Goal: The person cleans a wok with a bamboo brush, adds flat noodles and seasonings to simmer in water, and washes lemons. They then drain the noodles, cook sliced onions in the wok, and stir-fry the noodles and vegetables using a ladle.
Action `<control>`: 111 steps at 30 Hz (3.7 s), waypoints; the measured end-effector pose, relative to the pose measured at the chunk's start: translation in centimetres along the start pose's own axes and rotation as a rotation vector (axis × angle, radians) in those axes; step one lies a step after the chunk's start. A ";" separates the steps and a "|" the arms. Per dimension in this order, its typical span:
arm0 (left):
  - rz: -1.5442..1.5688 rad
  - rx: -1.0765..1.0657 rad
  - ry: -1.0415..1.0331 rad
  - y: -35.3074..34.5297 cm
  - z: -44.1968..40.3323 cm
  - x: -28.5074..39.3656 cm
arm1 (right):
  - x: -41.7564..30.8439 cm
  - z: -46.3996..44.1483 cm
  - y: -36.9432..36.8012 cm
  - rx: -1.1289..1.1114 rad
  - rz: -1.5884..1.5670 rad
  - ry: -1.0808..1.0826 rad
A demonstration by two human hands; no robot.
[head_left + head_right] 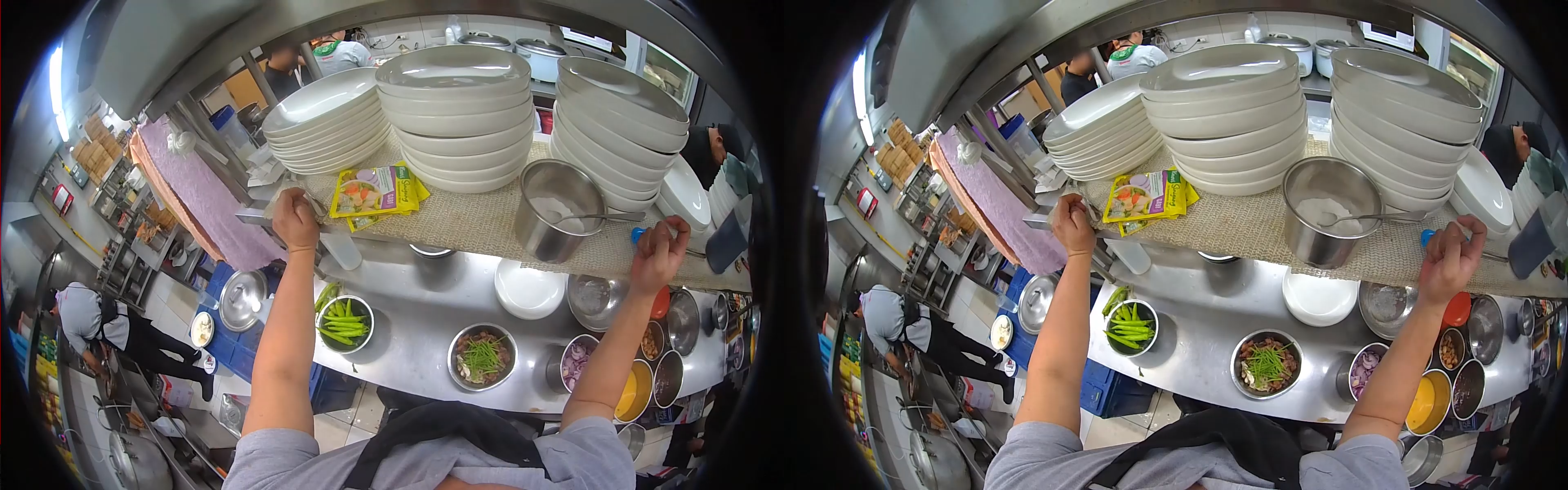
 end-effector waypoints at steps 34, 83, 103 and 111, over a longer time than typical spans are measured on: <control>0.009 -0.007 0.023 0.1 0.0 0.0 | 0.5 0.1 0.5 -0.012 0.091 0.019; -0.076 0.050 0.033 -0.2 0.5 -1.2 | 1.1 -0.5 1.8 0.092 0.153 -0.029; -0.026 0.191 -0.041 0.2 0.5 -1.3 | -0.1 -0.4 -1.1 0.138 0.341 0.008; -0.018 0.201 -0.037 -0.1 0.6 -1.5 | 0.2 -0.4 -0.4 0.041 0.468 0.058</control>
Point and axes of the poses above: each hand's wrist, its own z-axis away from the middle knuckle, its own y-axis out of the back of the hand, x = y × z, the point moved 1 cm from there along -z, towards the middle knuckle, and after that the axes turned 3 degrees about -y, right-handed, at the moved point
